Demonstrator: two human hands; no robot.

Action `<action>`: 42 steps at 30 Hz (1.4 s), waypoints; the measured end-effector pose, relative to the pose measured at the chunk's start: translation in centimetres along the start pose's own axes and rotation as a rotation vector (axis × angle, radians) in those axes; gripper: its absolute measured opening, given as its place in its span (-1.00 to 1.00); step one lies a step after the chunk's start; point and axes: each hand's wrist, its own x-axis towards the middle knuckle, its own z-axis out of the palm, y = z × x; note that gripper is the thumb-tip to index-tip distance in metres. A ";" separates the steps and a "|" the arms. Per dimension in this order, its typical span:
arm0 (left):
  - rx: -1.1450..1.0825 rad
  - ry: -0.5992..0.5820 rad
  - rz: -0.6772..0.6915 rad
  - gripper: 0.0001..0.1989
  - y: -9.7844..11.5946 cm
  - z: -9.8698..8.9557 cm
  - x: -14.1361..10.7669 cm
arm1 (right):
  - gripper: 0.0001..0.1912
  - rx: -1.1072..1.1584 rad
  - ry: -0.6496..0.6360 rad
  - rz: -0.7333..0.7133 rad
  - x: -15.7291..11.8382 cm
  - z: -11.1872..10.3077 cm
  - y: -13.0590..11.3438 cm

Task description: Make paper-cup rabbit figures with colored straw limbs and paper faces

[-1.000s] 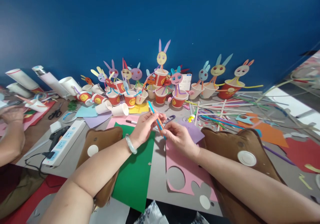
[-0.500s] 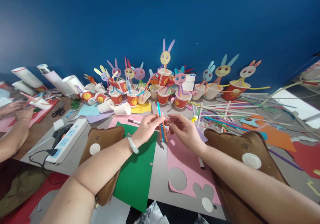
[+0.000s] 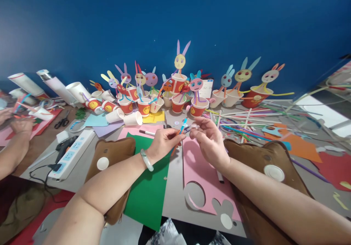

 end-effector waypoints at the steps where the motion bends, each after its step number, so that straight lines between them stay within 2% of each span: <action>1: 0.018 0.001 0.011 -0.65 0.0 0.0 0.0 | -0.63 0.011 -0.013 0.015 0.0 0.0 0.0; 7: 0.162 -0.032 0.139 -0.65 0.0 0.1 -0.3 | -0.73 -0.102 0.009 0.045 -0.4 0.4 -0.7; 12: 0.259 -0.006 0.242 -0.66 -0.1 0.0 -0.2 | -0.66 -0.212 0.023 0.022 -0.6 0.4 -1.1; 18: 0.552 0.004 0.396 -0.71 -0.5 -0.5 -0.3 | -0.71 -0.362 0.067 -0.026 -0.6 0.1 -1.2; 23: 0.806 0.026 0.410 -0.64 -0.5 -0.9 -0.5 | -0.72 -0.283 0.052 0.105 -0.5 0.2 -1.4; 27: 0.892 0.073 0.419 -0.63 -0.8 -1.0 -0.3 | -0.64 -0.058 0.002 0.259 -0.2 0.3 -0.9; 31: 0.905 0.066 0.383 -0.63 -0.9 -1.1 0.1 | -0.63 0.184 -0.055 0.308 -0.2 0.3 -1.3; 35: 0.859 0.078 0.353 -0.74 -0.7 -1.4 0.7 | -0.68 0.138 -0.110 0.195 -0.8 0.3 -2.7; 37: 0.773 0.063 0.325 -0.71 -0.6 -1.4 0.9 | -0.66 0.097 -0.116 0.131 -1.0 0.4 -3.2; 40: 0.453 -0.051 0.108 -0.61 -0.7 -1.0 1.1 | -0.64 0.123 -0.096 0.061 -1.0 0.6 -3.7; 42: 0.196 -0.196 -0.087 -0.56 -1.0 -0.6 1.1 | -0.66 0.162 -0.073 0.010 -0.8 0.6 -4.2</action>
